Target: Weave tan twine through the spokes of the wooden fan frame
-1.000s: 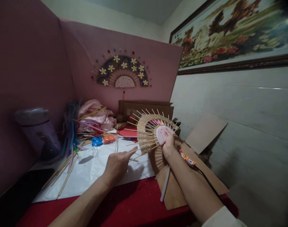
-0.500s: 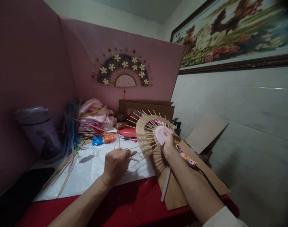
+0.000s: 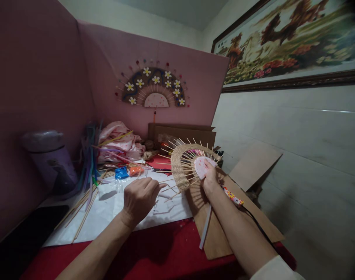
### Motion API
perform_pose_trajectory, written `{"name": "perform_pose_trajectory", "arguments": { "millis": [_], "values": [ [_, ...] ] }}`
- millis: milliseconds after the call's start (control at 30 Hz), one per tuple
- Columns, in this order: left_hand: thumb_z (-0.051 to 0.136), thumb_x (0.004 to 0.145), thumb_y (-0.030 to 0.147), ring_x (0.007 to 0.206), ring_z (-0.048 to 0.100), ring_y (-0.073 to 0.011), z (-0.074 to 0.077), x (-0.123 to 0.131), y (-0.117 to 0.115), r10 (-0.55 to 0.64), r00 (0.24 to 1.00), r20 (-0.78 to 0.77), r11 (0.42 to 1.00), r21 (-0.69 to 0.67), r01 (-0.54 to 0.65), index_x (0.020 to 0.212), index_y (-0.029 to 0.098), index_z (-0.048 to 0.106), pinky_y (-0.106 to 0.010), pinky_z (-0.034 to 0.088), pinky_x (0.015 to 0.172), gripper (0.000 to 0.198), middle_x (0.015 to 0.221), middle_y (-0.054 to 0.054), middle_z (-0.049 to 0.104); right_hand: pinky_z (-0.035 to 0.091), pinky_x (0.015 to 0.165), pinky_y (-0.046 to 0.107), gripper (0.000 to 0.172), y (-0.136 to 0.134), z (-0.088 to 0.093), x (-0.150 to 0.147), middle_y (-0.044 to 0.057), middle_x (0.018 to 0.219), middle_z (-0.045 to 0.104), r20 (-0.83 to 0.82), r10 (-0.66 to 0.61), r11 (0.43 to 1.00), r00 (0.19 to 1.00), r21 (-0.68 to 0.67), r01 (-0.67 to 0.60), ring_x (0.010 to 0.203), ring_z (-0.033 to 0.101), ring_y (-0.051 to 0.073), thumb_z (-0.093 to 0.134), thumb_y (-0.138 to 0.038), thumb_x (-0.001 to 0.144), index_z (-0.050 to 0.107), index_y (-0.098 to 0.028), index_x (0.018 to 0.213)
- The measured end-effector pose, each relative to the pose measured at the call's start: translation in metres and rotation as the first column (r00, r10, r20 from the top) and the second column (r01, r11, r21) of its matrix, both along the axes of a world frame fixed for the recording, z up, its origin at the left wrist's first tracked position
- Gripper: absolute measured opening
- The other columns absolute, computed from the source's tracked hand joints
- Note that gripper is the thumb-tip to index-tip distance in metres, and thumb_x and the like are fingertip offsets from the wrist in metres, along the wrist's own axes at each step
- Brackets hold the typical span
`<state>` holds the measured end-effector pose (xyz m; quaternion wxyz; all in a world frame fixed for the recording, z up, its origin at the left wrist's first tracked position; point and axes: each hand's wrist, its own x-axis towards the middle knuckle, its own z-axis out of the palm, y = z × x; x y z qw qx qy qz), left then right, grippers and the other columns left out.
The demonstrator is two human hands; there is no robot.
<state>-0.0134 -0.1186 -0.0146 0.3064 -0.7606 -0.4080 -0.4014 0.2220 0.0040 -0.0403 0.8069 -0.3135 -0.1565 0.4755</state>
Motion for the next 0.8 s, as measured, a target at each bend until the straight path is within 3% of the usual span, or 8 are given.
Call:
{"name": "perform_pose_trajectory", "arguments": {
  "millis": [433, 800],
  "values": [
    [0.048, 0.082, 0.033, 0.055, 0.056, -0.0109, -0.0071, -0.0003, 0.0041, 0.032, 0.972, 0.232, 0.971, -0.236, 0.025, 0.073, 0.019, 0.065, -0.022, 0.034, 0.055, 0.025, 0.060, 0.000, 0.064, 0.054, 0.060, 0.023, 0.018, 0.0062, -0.0071, -0.0005, -0.001, 0.064, 0.065, -0.014, 0.074, 0.997, 0.997, 0.013, -0.074, 0.056, 0.063, 0.011, 0.063, -0.018, 0.064, 0.056, -0.013, 0.081],
    [0.048, 0.080, 0.039, 0.050, 0.052, -0.0108, -0.0037, 0.0034, 0.0032, 0.095, 0.925, 0.368, 0.847, -0.518, 0.120, 0.075, 0.021, 0.068, -0.022, 0.033, 0.052, 0.028, 0.055, -0.001, 0.062, 0.055, 0.063, 0.026, 0.019, -0.0010, -0.0009, -0.0055, -0.001, 0.067, 0.066, -0.021, 0.122, 0.992, 0.992, -0.001, -0.122, 0.058, 0.063, 0.012, 0.061, -0.012, 0.064, 0.056, -0.014, 0.082]
  ]
}}
